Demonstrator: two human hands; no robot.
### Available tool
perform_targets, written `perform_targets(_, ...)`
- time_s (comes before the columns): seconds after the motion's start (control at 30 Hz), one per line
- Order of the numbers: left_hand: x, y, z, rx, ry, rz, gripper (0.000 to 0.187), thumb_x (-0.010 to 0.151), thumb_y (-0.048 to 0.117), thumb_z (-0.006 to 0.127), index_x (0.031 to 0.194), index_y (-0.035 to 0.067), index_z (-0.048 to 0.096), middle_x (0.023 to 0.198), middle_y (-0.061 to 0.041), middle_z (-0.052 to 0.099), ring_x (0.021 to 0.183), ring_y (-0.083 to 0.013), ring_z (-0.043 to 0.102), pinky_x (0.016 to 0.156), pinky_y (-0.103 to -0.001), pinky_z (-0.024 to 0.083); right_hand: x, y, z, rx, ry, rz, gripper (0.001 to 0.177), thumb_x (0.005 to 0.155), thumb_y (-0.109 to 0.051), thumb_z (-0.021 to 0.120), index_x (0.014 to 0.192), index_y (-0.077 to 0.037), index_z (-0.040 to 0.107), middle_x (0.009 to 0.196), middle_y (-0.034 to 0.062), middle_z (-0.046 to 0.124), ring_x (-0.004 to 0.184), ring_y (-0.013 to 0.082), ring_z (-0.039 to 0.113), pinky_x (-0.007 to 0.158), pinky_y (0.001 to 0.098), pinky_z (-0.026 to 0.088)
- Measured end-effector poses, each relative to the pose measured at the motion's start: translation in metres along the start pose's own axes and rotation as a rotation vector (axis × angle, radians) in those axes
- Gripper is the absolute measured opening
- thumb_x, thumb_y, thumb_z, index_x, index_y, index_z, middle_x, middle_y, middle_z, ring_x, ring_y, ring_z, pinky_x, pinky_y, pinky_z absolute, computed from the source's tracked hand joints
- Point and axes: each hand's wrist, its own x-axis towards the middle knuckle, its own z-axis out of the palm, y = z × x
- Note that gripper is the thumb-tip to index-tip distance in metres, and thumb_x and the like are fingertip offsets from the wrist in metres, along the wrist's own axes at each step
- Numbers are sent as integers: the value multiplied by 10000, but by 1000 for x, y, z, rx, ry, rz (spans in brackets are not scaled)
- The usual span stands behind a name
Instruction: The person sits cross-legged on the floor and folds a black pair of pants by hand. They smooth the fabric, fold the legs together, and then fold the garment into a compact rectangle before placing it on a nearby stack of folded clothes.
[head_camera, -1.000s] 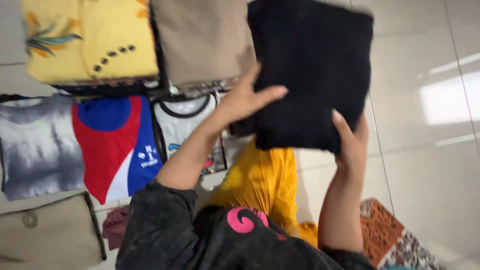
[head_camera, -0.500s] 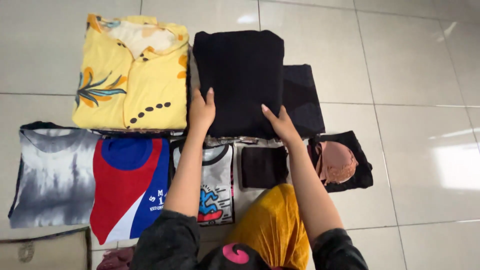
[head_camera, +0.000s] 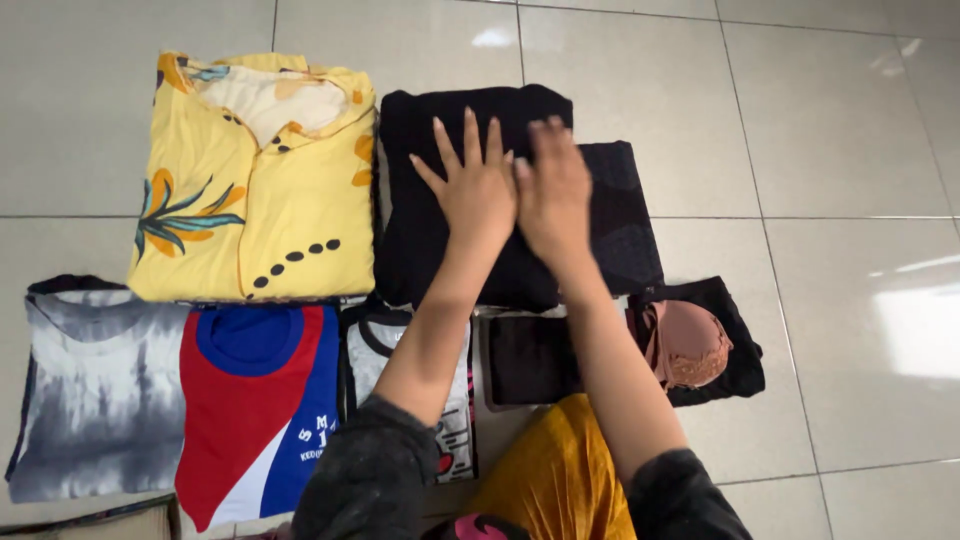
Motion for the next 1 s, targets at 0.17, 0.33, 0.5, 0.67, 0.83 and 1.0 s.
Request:
perform_targets(0.17,30,-34,48,23,-308,-119,542,1060,474,329,1561,276,385,1662,-69,306,1553,-426,155,1038,-895,22,23,12,71,-64,-311,198,519,1075,-405,391,1528,-168,483,1598,146,423,1492,422,325,1120,701,276)
perform_targets(0.33,41,-59,56,-41,-360,-161,551,1057,484,303,1573,297,345,1670,-61,265,1549,-400,138,1049,-873,17,27,13,99,-95,-271,162,530,1067,-428,375,1532,-197,479,1609,135,424,1505,412,315,1147,697,256)
perform_targets(0.5,28,-41,47,-17,-320,-102,549,1063,473,276,1578,289,327,1668,-59,253,1542,-400,115,1093,-827,-6,4,6,64,-177,-278,159,565,1059,-453,403,1566,-206,423,1624,159,364,1525,425,243,1139,769,111)
perform_targets(0.67,12,-17,9,52,-65,42,531,1065,395,429,1529,136,442,1622,-161,338,1491,-479,180,1108,-768,66,-33,-13,1,-180,-178,241,644,1044,-425,510,1588,-112,368,1641,260,274,1522,507,177,1157,754,83)
perform_targets(0.83,-79,41,-14,-329,183,295,346,1087,186,537,1407,78,614,1529,-136,538,1519,-358,397,1276,-624,200,-104,-18,-64,-152,-19,379,751,951,-323,602,1597,-43,341,1663,282,230,1547,503,163,1199,716,102)
perform_targets(1.0,-212,109,-5,-521,-106,516,315,1011,186,587,1294,91,686,1462,-158,584,1433,-374,464,1217,-599,254,-220,-18,-141,-259,61,492,657,1047,-278,631,1622,-79,382,1702,257,226,1598,448,180,1255,689,137)
